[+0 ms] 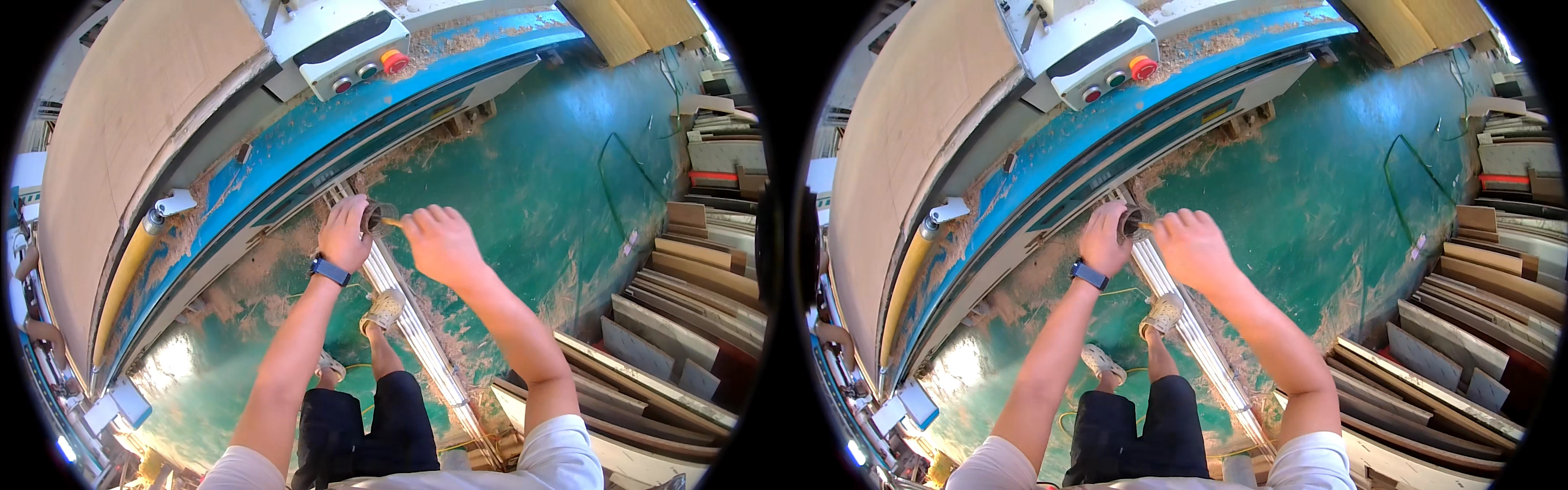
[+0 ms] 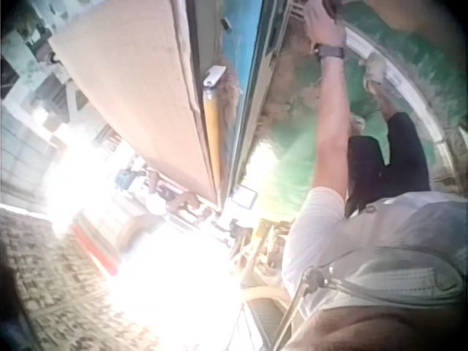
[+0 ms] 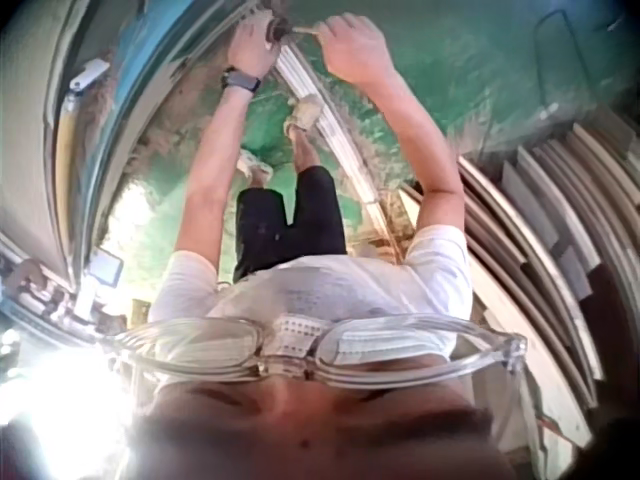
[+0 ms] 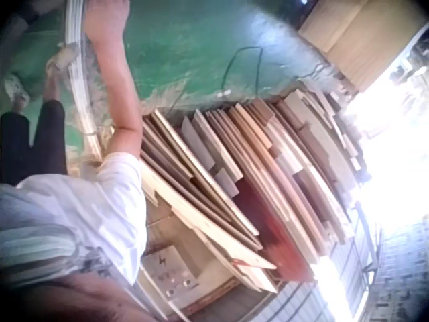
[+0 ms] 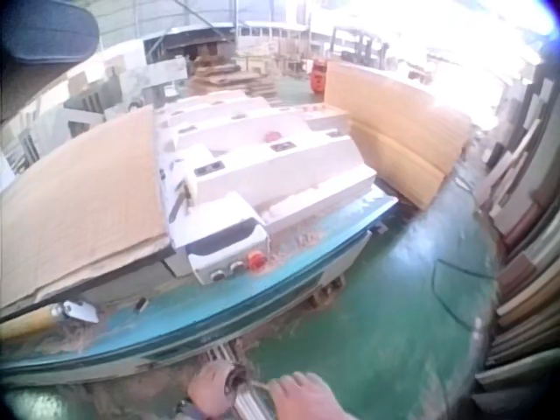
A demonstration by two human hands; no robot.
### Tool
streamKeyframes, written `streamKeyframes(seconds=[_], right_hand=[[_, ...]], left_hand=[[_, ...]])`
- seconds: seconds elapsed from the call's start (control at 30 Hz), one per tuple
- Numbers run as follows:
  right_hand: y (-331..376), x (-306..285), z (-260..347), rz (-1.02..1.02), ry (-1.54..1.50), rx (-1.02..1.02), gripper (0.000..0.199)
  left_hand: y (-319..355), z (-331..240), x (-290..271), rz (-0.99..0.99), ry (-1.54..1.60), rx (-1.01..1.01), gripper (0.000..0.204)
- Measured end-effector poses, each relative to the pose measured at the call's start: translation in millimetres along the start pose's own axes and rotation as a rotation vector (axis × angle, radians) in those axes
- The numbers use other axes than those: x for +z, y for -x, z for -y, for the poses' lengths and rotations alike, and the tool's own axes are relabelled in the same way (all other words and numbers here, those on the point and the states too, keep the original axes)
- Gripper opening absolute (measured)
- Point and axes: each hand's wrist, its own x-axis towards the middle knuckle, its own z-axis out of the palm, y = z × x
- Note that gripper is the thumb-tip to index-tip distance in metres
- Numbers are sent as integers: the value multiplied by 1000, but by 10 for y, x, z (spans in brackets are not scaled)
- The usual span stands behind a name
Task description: The person dips a brush into a container of lubricant and applies it along rails and parts of a woodworking machine, blows debris off the machine with an air gun, and presses keys on a control console.
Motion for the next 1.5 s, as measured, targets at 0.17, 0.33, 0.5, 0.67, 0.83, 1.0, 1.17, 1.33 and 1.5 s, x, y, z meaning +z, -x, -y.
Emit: streamKeyframes(seconds=[0.17,0.33,0.5,0.67,0.83,1.0,1.17,1.33,1.5], right_hand=[[-172,197,61,-132,-227,206,11],[-429,517,-383,-344,-1165,902,22],[-478,999,-667,-656,-1148,1140,21],[-422,1148,-529,-912,-1133,1151,23],[-653,1489,413,-723,-645,943,23],[-676,1770,1644,-587,-680,842,22],[-683,2194,2838,-479,-739,750,24],[-544,2599,4025,-444,-1198,1021,22],[-702,2759,3902,-636,-1317,1051,21]], left_hand=[[-13,175,95,-96,73,-300,53],[-278,305,64,-292,369,-508,64],[-234,126,-277,-291,454,-522,71],[348,157,-586,-282,552,-602,75],[1215,571,-866,-376,544,-597,74],[1997,905,-1339,-455,561,-693,74],[2789,1152,-1913,-500,604,-757,74],[3848,1466,-2506,-595,481,-877,73],[4535,1651,-2761,-623,440,-975,76]])
